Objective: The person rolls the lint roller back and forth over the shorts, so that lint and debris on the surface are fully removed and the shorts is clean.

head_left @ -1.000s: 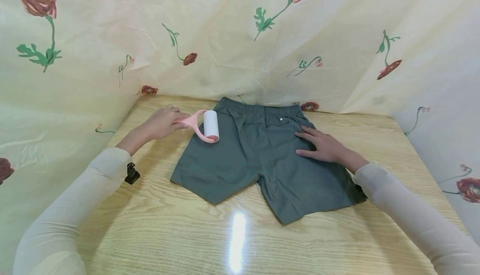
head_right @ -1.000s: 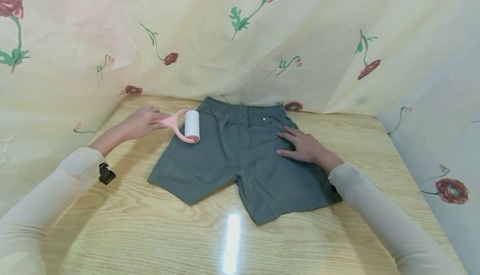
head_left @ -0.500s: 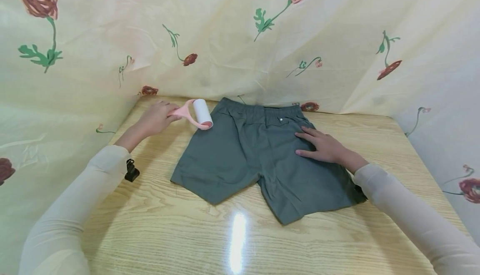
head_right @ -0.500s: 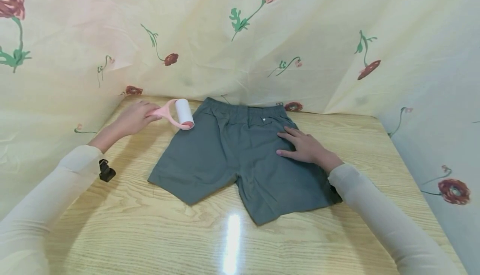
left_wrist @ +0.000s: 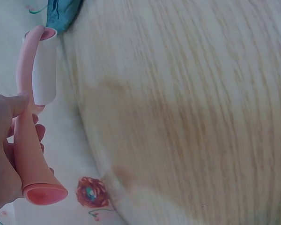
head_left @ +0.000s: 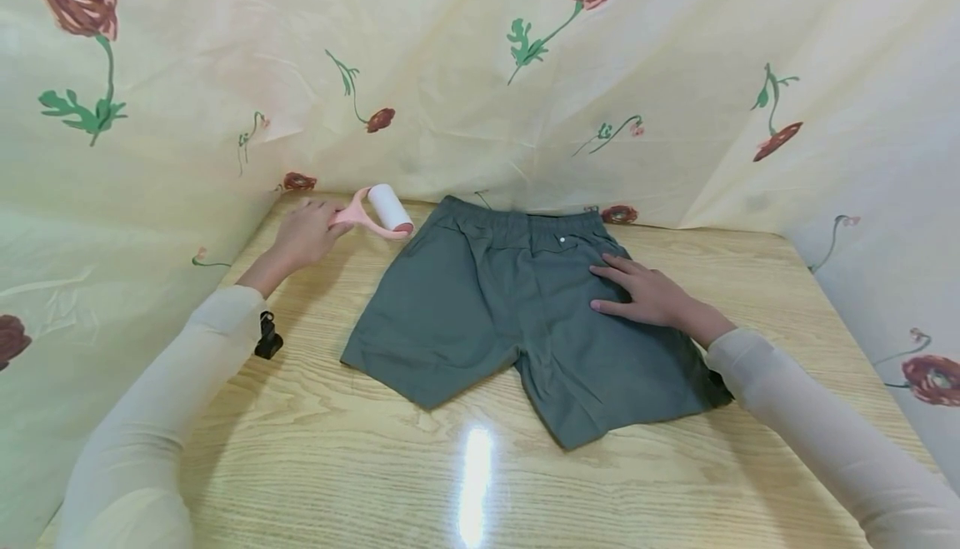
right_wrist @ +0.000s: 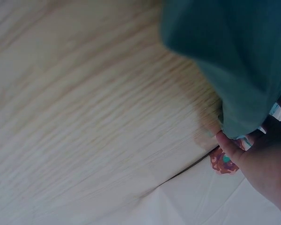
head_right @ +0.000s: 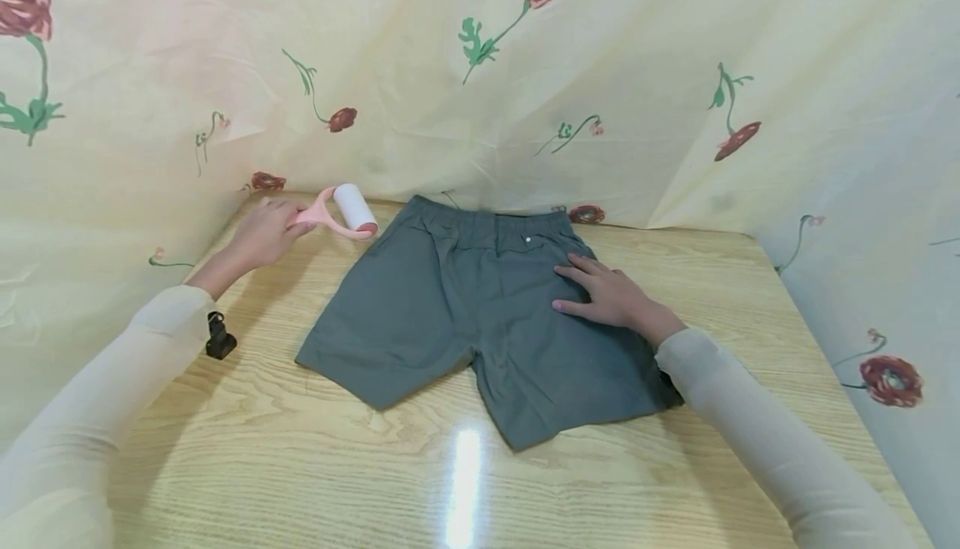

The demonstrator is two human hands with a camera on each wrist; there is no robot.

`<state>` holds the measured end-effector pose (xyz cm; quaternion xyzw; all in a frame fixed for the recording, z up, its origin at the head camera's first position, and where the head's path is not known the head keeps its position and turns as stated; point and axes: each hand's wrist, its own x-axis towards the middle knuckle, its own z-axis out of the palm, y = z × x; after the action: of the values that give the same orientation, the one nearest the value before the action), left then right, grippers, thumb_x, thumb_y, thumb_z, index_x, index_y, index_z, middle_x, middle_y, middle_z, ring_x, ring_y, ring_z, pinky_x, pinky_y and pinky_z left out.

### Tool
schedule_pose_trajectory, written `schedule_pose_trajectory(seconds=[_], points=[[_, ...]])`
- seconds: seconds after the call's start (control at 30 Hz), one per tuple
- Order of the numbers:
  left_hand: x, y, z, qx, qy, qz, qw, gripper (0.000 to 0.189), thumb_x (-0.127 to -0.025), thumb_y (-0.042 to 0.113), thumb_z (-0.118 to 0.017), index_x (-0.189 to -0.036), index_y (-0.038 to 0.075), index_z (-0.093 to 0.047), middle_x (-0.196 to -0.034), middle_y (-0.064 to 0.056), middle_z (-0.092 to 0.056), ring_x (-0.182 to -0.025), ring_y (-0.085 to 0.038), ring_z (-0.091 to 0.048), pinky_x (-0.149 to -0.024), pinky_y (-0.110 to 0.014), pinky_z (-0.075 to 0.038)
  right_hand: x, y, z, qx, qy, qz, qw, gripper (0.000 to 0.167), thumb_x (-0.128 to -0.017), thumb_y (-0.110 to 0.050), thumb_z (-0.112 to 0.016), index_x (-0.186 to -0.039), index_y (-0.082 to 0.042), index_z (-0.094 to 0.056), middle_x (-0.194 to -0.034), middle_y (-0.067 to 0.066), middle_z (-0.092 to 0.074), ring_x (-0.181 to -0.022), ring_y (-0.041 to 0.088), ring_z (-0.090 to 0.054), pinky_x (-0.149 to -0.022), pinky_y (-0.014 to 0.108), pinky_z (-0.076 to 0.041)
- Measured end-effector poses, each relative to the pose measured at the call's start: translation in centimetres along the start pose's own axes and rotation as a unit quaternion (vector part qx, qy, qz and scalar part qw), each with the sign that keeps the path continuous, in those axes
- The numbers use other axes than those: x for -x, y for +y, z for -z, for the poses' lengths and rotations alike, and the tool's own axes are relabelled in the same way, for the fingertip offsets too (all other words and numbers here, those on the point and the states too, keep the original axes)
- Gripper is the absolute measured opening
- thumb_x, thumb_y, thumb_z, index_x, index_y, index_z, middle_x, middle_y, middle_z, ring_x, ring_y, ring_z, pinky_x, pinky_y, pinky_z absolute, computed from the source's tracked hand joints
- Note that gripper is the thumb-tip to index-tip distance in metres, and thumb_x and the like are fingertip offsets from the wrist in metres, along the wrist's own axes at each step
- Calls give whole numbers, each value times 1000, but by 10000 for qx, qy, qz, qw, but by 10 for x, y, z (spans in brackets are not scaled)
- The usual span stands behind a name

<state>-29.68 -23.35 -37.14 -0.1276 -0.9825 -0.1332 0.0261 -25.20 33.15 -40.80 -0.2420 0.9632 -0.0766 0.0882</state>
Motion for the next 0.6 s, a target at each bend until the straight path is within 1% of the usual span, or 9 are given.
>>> schedule_pose_trajectory(seconds=[0.13, 0.23, 0.43, 0.6], points=[[0, -3, -3, 24, -24, 135, 9999, 53, -108, 37, -48, -145, 0, -48, -147, -27, -50, -137, -48, -39, -102, -68, -38, 0, 0, -1, -10, -12, -9, 10000, 77, -99, -54, -60, -158, -12, -38, -166, 24, -23, -150, 52, -23, -112, 73, -26], [0, -5, -5, 66, -6, 178, 9998, 52, -108, 37, -48, -144, -1, -48, -147, -27, -49, -138, -48, -37, -103, -69, -37, 0, 0, -1, -21, -26, -14, 10000, 77, -99, -54, -59, -158, -12, -38, -167, 24, -22, -150, 52, -23, -112, 73, -26], [-3, -10, -8, 125, 60, 200, 9997, 51, -108, 35, -48, -144, -2, -49, -146, -28, -50, -137, -50, -38, -103, -69, -36, 0, -1, 1, -16, -34, -14, 10000, 76, -99, -53, -60, -158, -11, -37, -166, 25, -22, -150, 52, -23, -112, 73, -26], [-5, -14, -10, 94, 45, 192, 9998, 49, -108, 33, -49, -141, -3, -50, -142, -29, -52, -133, -52, -40, -100, -67, -39, 0, -1, 1, -20, -39, -18, 10000, 76, -99, -53, -59, -158, -11, -37, -166, 25, -22, -150, 52, -22, -112, 73, -26]])
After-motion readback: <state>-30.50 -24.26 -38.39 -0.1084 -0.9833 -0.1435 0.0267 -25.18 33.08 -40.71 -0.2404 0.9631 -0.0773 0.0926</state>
